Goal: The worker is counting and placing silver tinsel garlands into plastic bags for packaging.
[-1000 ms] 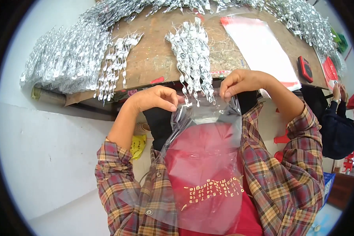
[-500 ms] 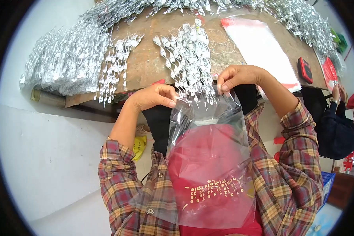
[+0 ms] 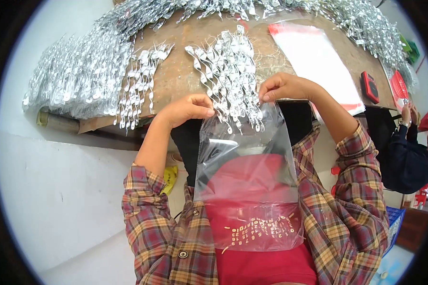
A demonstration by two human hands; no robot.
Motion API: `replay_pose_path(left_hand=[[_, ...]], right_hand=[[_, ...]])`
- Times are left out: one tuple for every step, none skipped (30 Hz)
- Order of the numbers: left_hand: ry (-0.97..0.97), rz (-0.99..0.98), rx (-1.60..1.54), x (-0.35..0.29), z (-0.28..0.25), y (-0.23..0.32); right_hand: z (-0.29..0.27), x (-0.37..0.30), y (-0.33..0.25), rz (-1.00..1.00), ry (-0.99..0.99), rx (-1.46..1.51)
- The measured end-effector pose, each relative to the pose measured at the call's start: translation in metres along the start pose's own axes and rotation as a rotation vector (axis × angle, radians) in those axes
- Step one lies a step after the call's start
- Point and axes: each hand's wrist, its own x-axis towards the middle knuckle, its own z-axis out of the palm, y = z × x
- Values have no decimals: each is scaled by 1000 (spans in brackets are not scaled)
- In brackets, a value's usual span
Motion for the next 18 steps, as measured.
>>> replay_pose_path(left_hand=[[33, 28, 22, -1, 1, 4], [36, 27, 21, -2, 2, 10], [35, 71, 73, -3, 2, 15], [34, 115, 125, -5, 2, 21], [31, 117, 127, -6, 3, 29], [32, 123, 112, -8, 5, 37], [32, 129, 96, -10, 7, 44], [35, 127, 98, -13, 8, 52], [52, 131, 62, -15, 9, 60], [69, 136, 27, -16, 9, 66], [61, 148, 135, -10, 3, 67], [66, 148, 137, -4, -1, 62], [114, 150, 178, 3, -5, 55], [159, 156, 218, 11, -11, 48], [139, 126, 205, 18, -17, 44], [140, 129, 206, 23, -24, 41], [159, 132, 201, 28, -25, 42], [179, 136, 197, 31, -26, 44]], right_hand=[[0, -2, 0, 2, 3, 3], [-1, -4, -2, -41, 19, 14], [-1, -5, -3, -83, 35, 26], [-1, -5, -6, -85, 31, 29], [-2, -8, -11, -84, 52, 22], [-4, -10, -15, -83, 72, 14], [-7, -12, -17, -82, 77, 12], [-11, -12, -19, -104, 101, 50], [-14, -12, -19, -127, 126, 87], [-19, -10, -18, -130, 126, 87], [-22, -8, -15, -110, 146, 43], [-26, -3, -10, -92, 162, 3], [-29, 2, -3, -115, 155, -26], [-31, 7, 2, -118, 155, -31], [-32, 11, 8, -116, 194, -76], [-35, 16, 13, -114, 234, -122], [-40, 20, 20, -38, 242, -48], [-44, 25, 28, -37, 246, -49]])
